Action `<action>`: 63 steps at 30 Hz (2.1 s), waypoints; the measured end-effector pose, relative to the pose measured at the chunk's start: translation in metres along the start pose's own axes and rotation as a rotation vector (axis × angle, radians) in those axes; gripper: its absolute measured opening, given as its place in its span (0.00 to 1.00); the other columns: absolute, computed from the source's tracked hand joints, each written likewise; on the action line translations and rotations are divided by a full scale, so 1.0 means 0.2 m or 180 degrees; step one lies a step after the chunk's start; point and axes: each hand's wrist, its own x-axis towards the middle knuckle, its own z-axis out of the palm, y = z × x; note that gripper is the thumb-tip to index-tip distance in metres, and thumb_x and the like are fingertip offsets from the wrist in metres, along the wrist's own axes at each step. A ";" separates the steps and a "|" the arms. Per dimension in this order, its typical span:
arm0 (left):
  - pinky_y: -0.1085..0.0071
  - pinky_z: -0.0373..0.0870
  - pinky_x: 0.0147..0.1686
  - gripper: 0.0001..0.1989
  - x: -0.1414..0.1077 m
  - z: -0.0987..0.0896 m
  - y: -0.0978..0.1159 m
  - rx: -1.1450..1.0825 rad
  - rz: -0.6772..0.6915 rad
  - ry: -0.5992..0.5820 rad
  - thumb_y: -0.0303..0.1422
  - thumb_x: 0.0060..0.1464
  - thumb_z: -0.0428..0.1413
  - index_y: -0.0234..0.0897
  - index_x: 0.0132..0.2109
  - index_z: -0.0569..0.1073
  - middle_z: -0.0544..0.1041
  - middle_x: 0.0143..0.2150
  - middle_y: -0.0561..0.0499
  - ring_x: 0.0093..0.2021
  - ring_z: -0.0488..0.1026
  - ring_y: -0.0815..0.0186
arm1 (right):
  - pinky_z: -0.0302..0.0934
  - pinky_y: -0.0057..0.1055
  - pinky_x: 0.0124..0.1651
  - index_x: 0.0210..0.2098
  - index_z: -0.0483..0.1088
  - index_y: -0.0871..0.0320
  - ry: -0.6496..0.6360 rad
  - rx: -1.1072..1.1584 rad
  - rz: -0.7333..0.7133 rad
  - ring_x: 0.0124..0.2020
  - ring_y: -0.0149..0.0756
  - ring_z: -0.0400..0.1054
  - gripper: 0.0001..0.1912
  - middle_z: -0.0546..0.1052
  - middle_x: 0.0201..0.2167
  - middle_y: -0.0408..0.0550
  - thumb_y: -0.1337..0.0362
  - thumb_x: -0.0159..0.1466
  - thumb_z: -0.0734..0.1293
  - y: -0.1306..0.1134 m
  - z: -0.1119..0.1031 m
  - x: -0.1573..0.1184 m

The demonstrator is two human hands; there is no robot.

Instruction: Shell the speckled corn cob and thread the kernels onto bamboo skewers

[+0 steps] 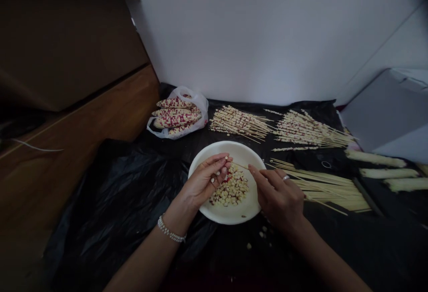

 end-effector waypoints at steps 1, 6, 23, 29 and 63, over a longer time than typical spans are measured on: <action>0.82 0.74 0.33 0.09 0.00 0.00 0.00 -0.0033 -0.0005 0.0006 0.20 0.49 0.59 0.28 0.39 0.76 0.78 0.36 0.45 0.34 0.76 0.72 | 0.59 0.29 0.37 0.52 0.68 0.58 -0.0008 -0.0009 0.0009 0.34 0.33 0.65 0.24 0.76 0.33 0.46 0.76 0.57 0.64 0.00 0.00 0.00; 0.83 0.74 0.32 0.08 0.00 0.00 0.00 -0.0187 -0.0040 0.0026 0.19 0.48 0.59 0.27 0.38 0.76 0.78 0.37 0.46 0.33 0.76 0.73 | 0.59 0.28 0.36 0.52 0.68 0.58 0.0023 -0.0057 0.0012 0.33 0.32 0.65 0.23 0.76 0.32 0.45 0.75 0.57 0.64 -0.01 -0.01 0.01; 0.82 0.74 0.34 0.08 0.00 0.00 -0.02 -0.0301 -0.0142 0.0064 0.18 0.50 0.57 0.28 0.39 0.76 0.78 0.35 0.46 0.35 0.76 0.72 | 0.59 0.28 0.39 0.52 0.68 0.59 0.0077 0.0016 0.0019 0.34 0.32 0.65 0.23 0.76 0.32 0.46 0.76 0.57 0.65 -0.01 0.00 0.01; 0.82 0.74 0.33 0.09 0.00 0.01 -0.01 -0.0395 -0.0136 0.0187 0.17 0.48 0.57 0.28 0.39 0.76 0.78 0.39 0.44 0.35 0.76 0.71 | 0.59 0.28 0.37 0.51 0.68 0.60 0.0101 0.0057 -0.0010 0.34 0.33 0.65 0.22 0.76 0.32 0.46 0.76 0.57 0.66 -0.01 0.01 0.02; 0.84 0.73 0.34 0.10 0.00 0.02 -0.03 -0.0101 0.0157 0.0401 0.17 0.46 0.60 0.31 0.37 0.78 0.78 0.38 0.48 0.34 0.75 0.75 | 0.60 0.28 0.38 0.55 0.66 0.58 0.0022 0.0022 0.0064 0.35 0.33 0.66 0.26 0.76 0.33 0.46 0.76 0.58 0.64 -0.03 0.01 -0.01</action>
